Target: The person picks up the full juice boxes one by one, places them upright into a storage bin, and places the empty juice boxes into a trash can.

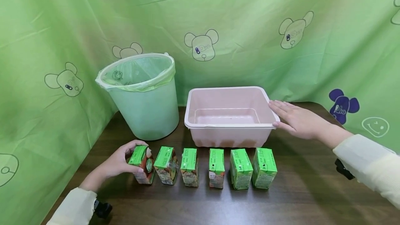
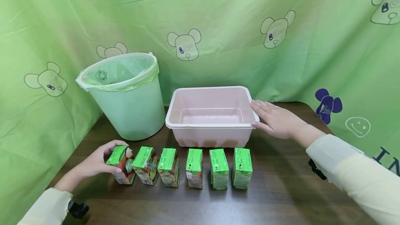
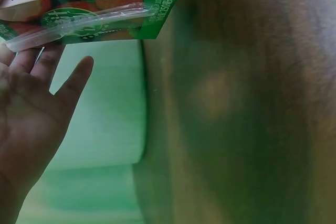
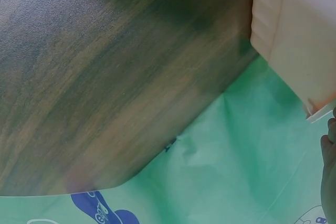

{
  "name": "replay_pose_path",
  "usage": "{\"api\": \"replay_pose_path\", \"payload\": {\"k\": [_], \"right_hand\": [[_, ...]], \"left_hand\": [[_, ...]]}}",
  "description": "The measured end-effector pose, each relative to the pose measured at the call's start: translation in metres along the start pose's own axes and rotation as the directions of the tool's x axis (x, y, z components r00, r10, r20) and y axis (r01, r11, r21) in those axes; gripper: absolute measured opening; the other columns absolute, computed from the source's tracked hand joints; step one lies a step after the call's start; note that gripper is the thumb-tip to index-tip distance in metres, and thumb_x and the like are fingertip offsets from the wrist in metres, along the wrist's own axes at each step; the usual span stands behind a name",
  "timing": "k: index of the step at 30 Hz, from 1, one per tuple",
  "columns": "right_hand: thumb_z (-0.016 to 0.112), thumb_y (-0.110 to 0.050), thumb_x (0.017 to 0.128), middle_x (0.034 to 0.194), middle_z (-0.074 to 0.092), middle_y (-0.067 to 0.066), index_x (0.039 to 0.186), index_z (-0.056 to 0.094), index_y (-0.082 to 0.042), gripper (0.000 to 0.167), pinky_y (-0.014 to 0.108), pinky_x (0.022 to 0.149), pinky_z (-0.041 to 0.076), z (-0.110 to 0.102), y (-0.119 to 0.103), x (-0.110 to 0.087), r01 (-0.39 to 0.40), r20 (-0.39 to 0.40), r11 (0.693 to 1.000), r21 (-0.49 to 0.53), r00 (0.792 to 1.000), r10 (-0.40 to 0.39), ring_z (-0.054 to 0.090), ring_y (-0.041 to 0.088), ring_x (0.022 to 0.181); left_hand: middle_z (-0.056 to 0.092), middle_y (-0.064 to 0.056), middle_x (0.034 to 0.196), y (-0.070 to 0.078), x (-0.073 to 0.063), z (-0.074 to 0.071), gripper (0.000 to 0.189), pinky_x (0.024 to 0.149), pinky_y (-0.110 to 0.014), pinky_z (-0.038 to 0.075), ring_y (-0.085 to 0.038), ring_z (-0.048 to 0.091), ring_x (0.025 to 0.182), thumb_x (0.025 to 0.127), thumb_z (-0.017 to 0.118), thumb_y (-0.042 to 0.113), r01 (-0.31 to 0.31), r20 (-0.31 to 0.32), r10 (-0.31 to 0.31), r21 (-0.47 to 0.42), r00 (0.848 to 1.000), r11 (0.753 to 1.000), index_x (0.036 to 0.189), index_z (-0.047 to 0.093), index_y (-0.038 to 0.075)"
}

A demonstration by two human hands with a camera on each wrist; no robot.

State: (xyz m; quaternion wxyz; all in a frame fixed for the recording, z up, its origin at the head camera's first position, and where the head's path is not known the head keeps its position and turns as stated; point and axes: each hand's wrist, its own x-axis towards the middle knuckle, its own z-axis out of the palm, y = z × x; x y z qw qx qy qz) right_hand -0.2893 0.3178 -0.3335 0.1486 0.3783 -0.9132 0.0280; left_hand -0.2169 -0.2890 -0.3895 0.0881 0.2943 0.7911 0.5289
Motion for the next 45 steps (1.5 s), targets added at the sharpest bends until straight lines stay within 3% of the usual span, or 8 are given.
{"api": "replay_pose_path", "payload": {"k": [5, 10, 20, 25, 32, 39, 45], "right_hand": [[0.058, -0.03, 0.098, 0.149, 0.036, 0.026, 0.145, 0.035, 0.009, 0.066, 0.019, 0.114, 0.002, 0.0, -0.001, 0.002, 0.003, -0.004, 1.0, -0.003, 1.0, -0.003, 0.033, 0.042, 0.136], [0.058, -0.03, 0.098, 0.149, 0.035, 0.026, 0.145, 0.034, 0.009, 0.066, 0.017, 0.113, 0.0, 0.0, -0.002, 0.001, -0.007, 0.004, 1.0, 0.0, 1.0, 0.007, 0.033, 0.042, 0.136], [0.057, -0.032, 0.098, 0.149, 0.036, 0.026, 0.145, 0.034, 0.008, 0.066, 0.017, 0.113, -0.001, 0.0, -0.004, 0.002, -0.018, 0.013, 1.0, -0.003, 1.0, 0.018, 0.033, 0.042, 0.136], [0.056, -0.032, 0.099, 0.149, 0.036, 0.027, 0.146, 0.033, 0.009, 0.066, 0.023, 0.116, 0.003, 0.0, -0.005, 0.002, -0.014, 0.019, 1.0, -0.005, 1.0, 0.014, 0.033, 0.042, 0.136], [0.055, -0.034, 0.099, 0.151, 0.034, 0.024, 0.147, 0.033, 0.007, 0.066, 0.039, 0.117, 0.018, 0.001, -0.006, 0.002, -0.036, 0.03, 0.999, -0.008, 0.999, 0.036, 0.031, 0.041, 0.138], [0.053, -0.034, 0.1, 0.15, 0.034, 0.026, 0.147, 0.032, 0.007, 0.066, 0.026, 0.117, 0.005, 0.004, -0.005, 0.005, -0.018, 0.039, 1.0, 0.001, 0.999, 0.018, 0.031, 0.041, 0.138], [0.053, -0.035, 0.1, 0.149, 0.035, 0.026, 0.146, 0.033, 0.007, 0.066, 0.025, 0.117, 0.004, 0.003, -0.005, 0.006, -0.017, 0.042, 1.0, -0.015, 0.999, 0.017, 0.031, 0.041, 0.138]], "left_hand": [[0.063, -0.014, 0.104, 0.017, -0.002, -0.012, 0.065, 0.069, -0.035, 0.056, -0.021, 0.061, 0.087, 0.073, 0.081, 0.0, -0.027, -0.043, 0.032, 0.094, 0.999, 0.995, 0.129, 0.049, -0.001], [0.063, -0.015, 0.105, 0.043, 0.003, -0.023, 0.065, 0.069, -0.037, 0.057, -0.022, 0.063, 0.088, 0.072, 0.082, -0.001, -0.044, -0.046, 0.05, 0.123, 0.998, 0.991, 0.128, 0.05, 0.003], [0.063, -0.011, 0.103, 0.097, 0.032, -0.035, 0.069, 0.069, -0.036, 0.057, -0.022, 0.062, 0.086, 0.067, 0.084, -0.002, -0.131, -0.071, 0.152, 0.238, 0.986, 0.962, 0.128, 0.052, 0.006], [0.062, -0.012, 0.104, 0.117, 0.055, -0.03, 0.067, 0.07, -0.035, 0.057, -0.023, 0.062, 0.087, 0.068, 0.084, -0.002, -0.166, -0.065, 0.187, 0.243, 0.98, 0.956, 0.127, 0.053, 0.006], [0.061, -0.013, 0.105, 0.14, 0.094, -0.016, 0.066, 0.071, -0.034, 0.057, -0.026, 0.06, 0.09, 0.068, 0.083, -0.003, -0.197, -0.067, 0.214, 0.195, 0.975, 0.961, 0.127, 0.052, 0.002], [0.061, -0.012, 0.104, 0.153, 0.141, 0.002, 0.066, 0.072, -0.039, 0.056, -0.027, 0.059, 0.09, 0.069, 0.085, 0.003, -0.208, -0.033, 0.216, 0.168, 0.976, 0.964, 0.127, 0.053, 0.005], [0.062, -0.014, 0.102, 0.159, 0.184, 0.021, 0.063, 0.074, -0.039, 0.056, -0.027, 0.059, 0.089, 0.07, 0.084, 0.005, -0.224, -0.021, 0.228, 0.116, 0.973, 0.968, 0.125, 0.053, 0.005]]}}
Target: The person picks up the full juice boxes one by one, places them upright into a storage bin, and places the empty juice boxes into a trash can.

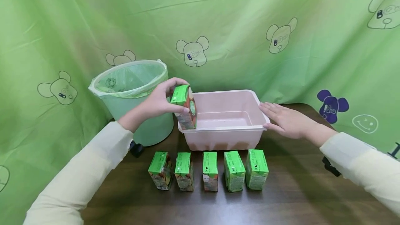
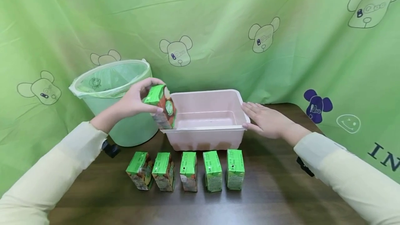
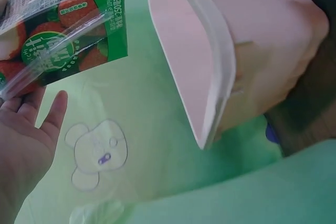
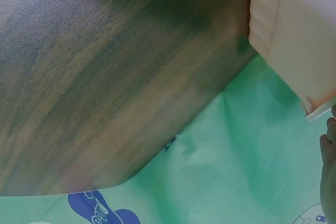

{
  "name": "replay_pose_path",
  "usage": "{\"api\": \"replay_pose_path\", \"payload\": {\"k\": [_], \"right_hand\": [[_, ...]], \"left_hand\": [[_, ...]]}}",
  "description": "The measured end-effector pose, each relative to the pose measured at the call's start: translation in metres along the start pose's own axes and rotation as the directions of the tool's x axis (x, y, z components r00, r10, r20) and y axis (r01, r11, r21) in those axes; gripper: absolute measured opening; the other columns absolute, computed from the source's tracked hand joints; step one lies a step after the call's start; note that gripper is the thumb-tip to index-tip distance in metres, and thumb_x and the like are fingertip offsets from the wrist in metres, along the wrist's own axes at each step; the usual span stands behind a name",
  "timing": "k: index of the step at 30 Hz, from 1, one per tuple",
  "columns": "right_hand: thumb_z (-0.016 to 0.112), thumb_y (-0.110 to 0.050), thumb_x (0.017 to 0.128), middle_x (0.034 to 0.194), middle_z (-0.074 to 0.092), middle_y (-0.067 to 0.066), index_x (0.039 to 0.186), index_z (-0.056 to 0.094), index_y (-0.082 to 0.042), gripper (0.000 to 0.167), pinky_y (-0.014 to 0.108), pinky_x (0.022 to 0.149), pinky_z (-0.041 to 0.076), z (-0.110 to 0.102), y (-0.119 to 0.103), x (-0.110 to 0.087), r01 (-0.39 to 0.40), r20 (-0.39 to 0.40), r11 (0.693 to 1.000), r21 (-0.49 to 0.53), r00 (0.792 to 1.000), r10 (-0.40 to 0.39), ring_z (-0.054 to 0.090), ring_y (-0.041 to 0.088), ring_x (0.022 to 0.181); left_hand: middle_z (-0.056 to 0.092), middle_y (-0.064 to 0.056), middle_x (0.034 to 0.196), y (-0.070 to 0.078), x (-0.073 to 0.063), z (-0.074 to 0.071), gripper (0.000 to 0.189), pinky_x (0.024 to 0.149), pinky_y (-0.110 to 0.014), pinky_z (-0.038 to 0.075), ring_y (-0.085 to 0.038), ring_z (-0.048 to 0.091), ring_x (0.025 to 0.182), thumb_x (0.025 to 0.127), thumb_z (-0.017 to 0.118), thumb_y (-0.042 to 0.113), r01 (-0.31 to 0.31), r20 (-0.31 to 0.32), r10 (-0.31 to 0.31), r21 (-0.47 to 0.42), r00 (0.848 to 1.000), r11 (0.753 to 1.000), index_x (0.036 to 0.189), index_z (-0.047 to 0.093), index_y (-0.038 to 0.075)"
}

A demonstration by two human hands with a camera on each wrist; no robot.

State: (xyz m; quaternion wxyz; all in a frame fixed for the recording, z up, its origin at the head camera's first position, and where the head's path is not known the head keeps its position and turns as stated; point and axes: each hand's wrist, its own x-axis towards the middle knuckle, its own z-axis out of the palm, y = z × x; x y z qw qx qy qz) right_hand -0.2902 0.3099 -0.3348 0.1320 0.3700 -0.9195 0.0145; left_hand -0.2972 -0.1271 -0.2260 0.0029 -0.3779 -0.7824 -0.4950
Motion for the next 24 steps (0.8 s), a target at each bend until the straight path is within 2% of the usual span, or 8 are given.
{"api": "replay_pose_path", "payload": {"k": [5, 11, 16, 20, 24], "right_hand": [[0.051, -0.036, 0.101, 0.15, 0.034, 0.025, 0.147, 0.033, 0.007, 0.065, 0.027, 0.117, 0.007, -0.003, -0.001, 0.0, -0.008, 0.008, 1.0, -0.004, 1.0, 0.008, 0.031, 0.041, 0.138], [0.051, -0.036, 0.101, 0.151, 0.033, 0.025, 0.146, 0.033, 0.007, 0.065, 0.041, 0.116, 0.02, -0.005, -0.001, -0.001, -0.019, 0.03, 1.0, -0.016, 0.999, 0.019, 0.03, 0.041, 0.138], [0.05, -0.036, 0.101, 0.151, 0.033, 0.025, 0.146, 0.033, 0.008, 0.066, 0.047, 0.114, 0.023, -0.007, -0.001, 0.0, -0.021, 0.044, 1.0, -0.02, 0.999, 0.022, 0.029, 0.041, 0.139], [0.05, -0.037, 0.101, 0.151, 0.033, 0.025, 0.146, 0.032, 0.008, 0.066, 0.052, 0.111, 0.027, -0.008, -0.001, 0.001, -0.026, 0.062, 0.999, -0.022, 0.998, 0.028, 0.029, 0.042, 0.139], [0.05, -0.037, 0.101, 0.15, 0.033, 0.025, 0.146, 0.033, 0.009, 0.066, 0.048, 0.114, 0.023, -0.01, -0.002, 0.001, -0.026, 0.064, 0.999, -0.027, 0.998, 0.027, 0.029, 0.042, 0.138]], "left_hand": [[0.062, -0.012, 0.103, -0.003, 0.031, 0.017, 0.061, 0.077, -0.037, 0.054, -0.026, 0.06, 0.091, 0.072, 0.083, 0.009, 0.016, 0.003, -0.016, -0.004, 1.0, 1.0, 0.125, 0.053, 0.007], [0.062, -0.012, 0.102, -0.006, 0.058, 0.038, 0.06, 0.079, -0.036, 0.055, -0.025, 0.061, 0.091, 0.073, 0.083, 0.009, 0.01, 0.033, -0.009, -0.013, 0.999, 1.0, 0.125, 0.052, 0.006], [0.063, -0.01, 0.1, -0.013, 0.078, 0.054, 0.058, 0.081, -0.032, 0.053, -0.022, 0.062, 0.089, 0.074, 0.082, 0.009, -0.002, 0.062, 0.003, -0.008, 0.998, 1.0, 0.124, 0.052, 0.004], [0.061, -0.009, 0.101, -0.019, 0.089, 0.066, 0.059, 0.082, -0.03, 0.053, -0.021, 0.06, 0.09, 0.074, 0.083, 0.009, 0.01, 0.075, -0.011, 0.014, 0.997, 1.0, 0.124, 0.052, 0.003], [0.06, -0.009, 0.102, -0.022, 0.099, 0.078, 0.06, 0.079, -0.03, 0.053, -0.023, 0.059, 0.091, 0.074, 0.083, 0.011, 0.037, 0.092, -0.038, 0.015, 0.995, 0.999, 0.125, 0.052, 0.004]]}}
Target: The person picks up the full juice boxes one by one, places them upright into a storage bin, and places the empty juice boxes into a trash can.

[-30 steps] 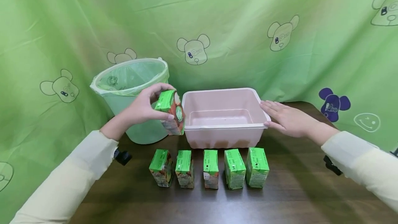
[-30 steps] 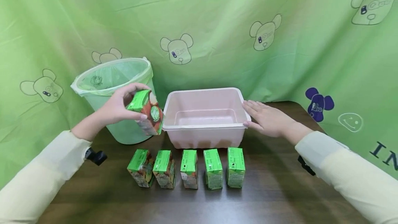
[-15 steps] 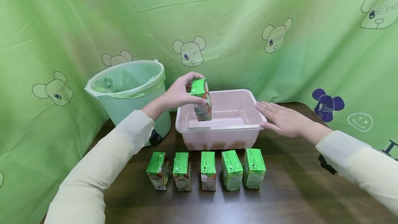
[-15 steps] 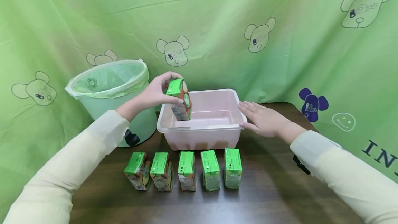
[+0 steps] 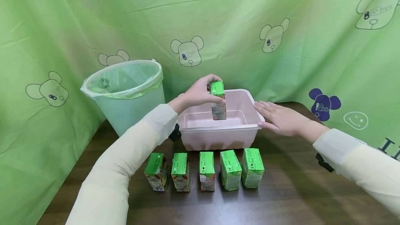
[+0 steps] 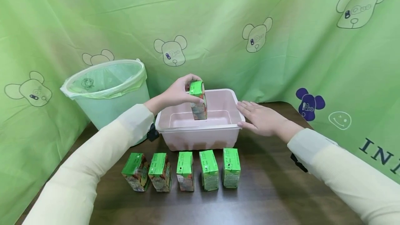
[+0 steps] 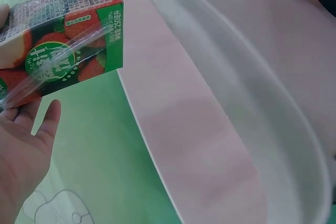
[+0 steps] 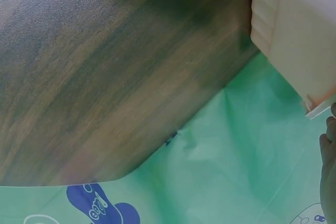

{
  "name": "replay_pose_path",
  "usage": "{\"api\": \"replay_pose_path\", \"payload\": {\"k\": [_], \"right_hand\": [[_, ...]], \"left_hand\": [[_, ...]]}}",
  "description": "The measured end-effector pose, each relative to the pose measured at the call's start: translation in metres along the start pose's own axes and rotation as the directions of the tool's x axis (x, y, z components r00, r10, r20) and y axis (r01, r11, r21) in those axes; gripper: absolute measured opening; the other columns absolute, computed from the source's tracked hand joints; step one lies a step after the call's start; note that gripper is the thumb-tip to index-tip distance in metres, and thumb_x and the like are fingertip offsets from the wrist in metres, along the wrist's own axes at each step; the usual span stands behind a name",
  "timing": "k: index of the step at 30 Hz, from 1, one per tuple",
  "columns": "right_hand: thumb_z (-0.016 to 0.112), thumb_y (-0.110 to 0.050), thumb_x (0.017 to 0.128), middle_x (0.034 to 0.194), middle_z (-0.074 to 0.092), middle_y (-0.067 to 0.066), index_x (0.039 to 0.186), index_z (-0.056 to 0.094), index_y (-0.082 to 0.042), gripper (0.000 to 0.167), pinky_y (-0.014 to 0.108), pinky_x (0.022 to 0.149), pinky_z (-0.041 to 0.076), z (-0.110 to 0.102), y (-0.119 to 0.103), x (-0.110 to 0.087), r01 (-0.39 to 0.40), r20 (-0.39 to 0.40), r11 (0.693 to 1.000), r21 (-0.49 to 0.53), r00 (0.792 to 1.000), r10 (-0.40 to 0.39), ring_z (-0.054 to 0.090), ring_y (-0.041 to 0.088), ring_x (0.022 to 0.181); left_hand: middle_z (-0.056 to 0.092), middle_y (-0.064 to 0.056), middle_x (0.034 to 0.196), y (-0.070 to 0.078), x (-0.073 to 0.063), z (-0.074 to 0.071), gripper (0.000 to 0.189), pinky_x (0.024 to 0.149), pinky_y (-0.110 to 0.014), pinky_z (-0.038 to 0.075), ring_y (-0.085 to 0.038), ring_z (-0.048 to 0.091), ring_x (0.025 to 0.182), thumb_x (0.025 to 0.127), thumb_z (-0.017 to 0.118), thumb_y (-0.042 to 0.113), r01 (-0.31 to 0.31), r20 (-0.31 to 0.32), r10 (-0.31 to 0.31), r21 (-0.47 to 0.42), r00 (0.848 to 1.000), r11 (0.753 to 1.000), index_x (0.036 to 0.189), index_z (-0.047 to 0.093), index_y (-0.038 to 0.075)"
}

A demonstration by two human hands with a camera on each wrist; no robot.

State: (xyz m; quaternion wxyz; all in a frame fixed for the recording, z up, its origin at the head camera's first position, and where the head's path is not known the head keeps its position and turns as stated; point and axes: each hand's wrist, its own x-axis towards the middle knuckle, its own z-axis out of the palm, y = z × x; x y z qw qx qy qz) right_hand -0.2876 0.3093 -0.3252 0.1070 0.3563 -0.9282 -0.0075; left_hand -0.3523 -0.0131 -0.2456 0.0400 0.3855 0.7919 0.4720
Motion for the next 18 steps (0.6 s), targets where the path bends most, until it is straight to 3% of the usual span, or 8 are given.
{"api": "replay_pose_path", "payload": {"k": [8, 18], "right_hand": [[0.05, -0.037, 0.101, 0.15, 0.033, 0.025, 0.146, 0.033, 0.009, 0.066, 0.051, 0.113, 0.025, 0.002, -0.001, 0.002, -0.007, 0.005, 1.0, 0.003, 1.0, 0.007, 0.029, 0.042, 0.138], [0.049, -0.039, 0.101, 0.15, 0.033, 0.026, 0.145, 0.033, 0.009, 0.067, 0.054, 0.111, 0.027, 0.001, -0.001, 0.001, -0.014, 0.018, 1.0, -0.005, 1.0, 0.014, 0.029, 0.043, 0.138]], "left_hand": [[0.059, -0.007, 0.103, -0.009, 0.018, 0.022, 0.06, 0.077, -0.027, 0.052, -0.022, 0.059, 0.09, 0.075, 0.083, 0.013, 0.041, 0.027, -0.042, 0.061, 0.999, 0.997, 0.125, 0.051, 0.006], [0.058, -0.006, 0.106, -0.025, 0.029, 0.046, 0.06, 0.076, -0.023, 0.051, -0.016, 0.058, 0.087, 0.074, 0.083, 0.013, 0.085, 0.06, -0.091, 0.105, 0.994, 0.991, 0.125, 0.052, 0.005]]}}
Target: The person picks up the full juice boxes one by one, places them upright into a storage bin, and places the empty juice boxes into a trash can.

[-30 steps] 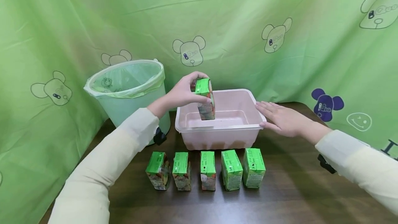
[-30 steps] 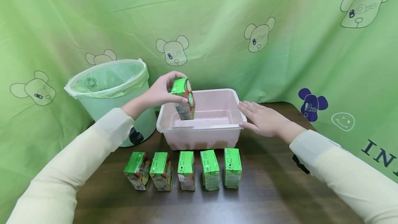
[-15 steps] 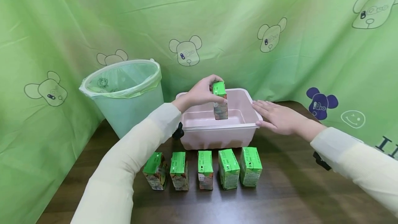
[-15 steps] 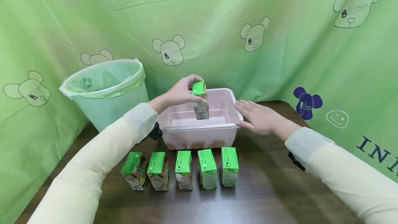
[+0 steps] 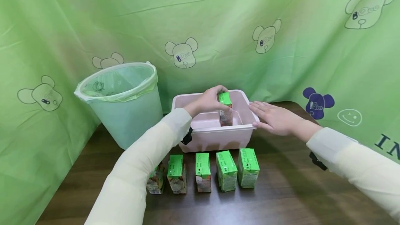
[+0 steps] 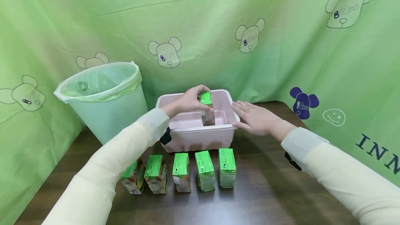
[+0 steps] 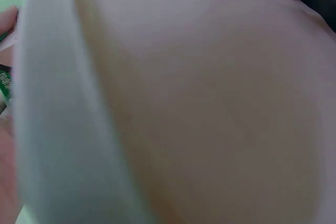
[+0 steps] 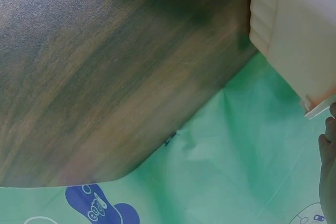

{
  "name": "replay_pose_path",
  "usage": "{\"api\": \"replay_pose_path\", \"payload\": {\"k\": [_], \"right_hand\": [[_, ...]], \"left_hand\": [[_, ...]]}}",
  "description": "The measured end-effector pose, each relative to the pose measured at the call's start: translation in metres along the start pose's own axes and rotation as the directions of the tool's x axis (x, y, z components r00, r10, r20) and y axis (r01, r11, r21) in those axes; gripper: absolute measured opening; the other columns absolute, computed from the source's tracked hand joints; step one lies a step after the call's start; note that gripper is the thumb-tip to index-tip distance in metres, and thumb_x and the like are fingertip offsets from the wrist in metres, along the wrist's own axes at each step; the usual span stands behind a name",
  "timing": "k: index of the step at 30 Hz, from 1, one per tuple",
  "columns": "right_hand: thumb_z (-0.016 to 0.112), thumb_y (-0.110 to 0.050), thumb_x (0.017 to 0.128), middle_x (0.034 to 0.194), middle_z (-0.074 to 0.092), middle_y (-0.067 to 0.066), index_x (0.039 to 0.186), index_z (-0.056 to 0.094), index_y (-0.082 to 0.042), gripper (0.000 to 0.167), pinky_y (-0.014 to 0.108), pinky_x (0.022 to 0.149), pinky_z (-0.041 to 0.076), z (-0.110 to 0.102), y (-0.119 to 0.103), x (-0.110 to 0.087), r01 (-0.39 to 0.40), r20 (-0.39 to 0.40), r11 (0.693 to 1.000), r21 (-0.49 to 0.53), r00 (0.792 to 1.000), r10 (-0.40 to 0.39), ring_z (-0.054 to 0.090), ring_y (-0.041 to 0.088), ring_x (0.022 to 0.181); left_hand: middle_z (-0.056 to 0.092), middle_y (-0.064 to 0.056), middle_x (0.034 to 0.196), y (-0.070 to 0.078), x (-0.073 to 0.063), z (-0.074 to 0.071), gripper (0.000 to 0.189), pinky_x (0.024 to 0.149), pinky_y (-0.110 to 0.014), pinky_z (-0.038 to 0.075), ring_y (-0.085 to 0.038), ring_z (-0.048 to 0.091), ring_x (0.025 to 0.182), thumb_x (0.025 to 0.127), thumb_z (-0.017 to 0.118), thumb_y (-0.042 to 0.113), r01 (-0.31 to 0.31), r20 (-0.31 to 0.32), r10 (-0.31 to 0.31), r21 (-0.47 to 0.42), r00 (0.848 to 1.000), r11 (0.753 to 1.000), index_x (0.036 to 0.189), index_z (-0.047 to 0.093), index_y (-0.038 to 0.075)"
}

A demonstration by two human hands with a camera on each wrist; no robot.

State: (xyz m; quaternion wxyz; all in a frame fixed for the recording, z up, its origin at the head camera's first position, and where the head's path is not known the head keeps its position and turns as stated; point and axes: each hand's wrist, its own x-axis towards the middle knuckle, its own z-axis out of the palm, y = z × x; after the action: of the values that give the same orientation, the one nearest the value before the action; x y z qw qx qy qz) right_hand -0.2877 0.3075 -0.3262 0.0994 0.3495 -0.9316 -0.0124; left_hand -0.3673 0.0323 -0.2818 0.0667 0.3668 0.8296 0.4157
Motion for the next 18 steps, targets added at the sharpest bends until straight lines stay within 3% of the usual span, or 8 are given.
{"api": "replay_pose_path", "payload": {"k": [7, 13, 18], "right_hand": [[0.05, -0.038, 0.101, 0.151, 0.033, 0.026, 0.145, 0.033, 0.01, 0.067, 0.053, 0.112, 0.025, 0.0, -0.001, 0.0, 0.003, -0.002, 1.0, -0.004, 1.0, -0.003, 0.029, 0.042, 0.139], [0.05, -0.038, 0.101, 0.15, 0.033, 0.026, 0.145, 0.033, 0.01, 0.067, 0.053, 0.112, 0.026, 0.001, -0.001, 0.001, 0.018, -0.007, 1.0, -0.013, 1.0, -0.018, 0.029, 0.043, 0.138], [0.05, -0.038, 0.101, 0.15, 0.033, 0.026, 0.145, 0.033, 0.01, 0.067, 0.053, 0.112, 0.026, 0.0, -0.001, 0.001, 0.018, -0.007, 1.0, -0.015, 1.0, -0.018, 0.03, 0.042, 0.138]], "left_hand": [[0.058, -0.005, 0.112, -0.008, 0.004, 0.007, 0.066, 0.075, -0.022, 0.051, -0.015, 0.058, 0.088, 0.074, 0.084, 0.015, -0.01, 0.028, 0.009, 0.011, 1.0, 1.0, 0.131, 0.054, 0.005], [0.058, -0.006, 0.111, -0.012, 0.003, 0.01, 0.073, 0.072, -0.024, 0.052, -0.015, 0.059, 0.082, 0.076, 0.085, 0.017, 0.001, 0.089, 0.001, -0.024, 0.996, 1.0, 0.139, 0.05, 0.005], [0.057, -0.007, 0.125, -0.017, 0.006, 0.013, 0.076, 0.084, -0.022, 0.047, -0.015, 0.056, 0.095, 0.077, 0.084, 0.026, -0.026, 0.096, 0.024, 0.019, 0.995, 0.999, 0.141, 0.049, 0.004]]}}
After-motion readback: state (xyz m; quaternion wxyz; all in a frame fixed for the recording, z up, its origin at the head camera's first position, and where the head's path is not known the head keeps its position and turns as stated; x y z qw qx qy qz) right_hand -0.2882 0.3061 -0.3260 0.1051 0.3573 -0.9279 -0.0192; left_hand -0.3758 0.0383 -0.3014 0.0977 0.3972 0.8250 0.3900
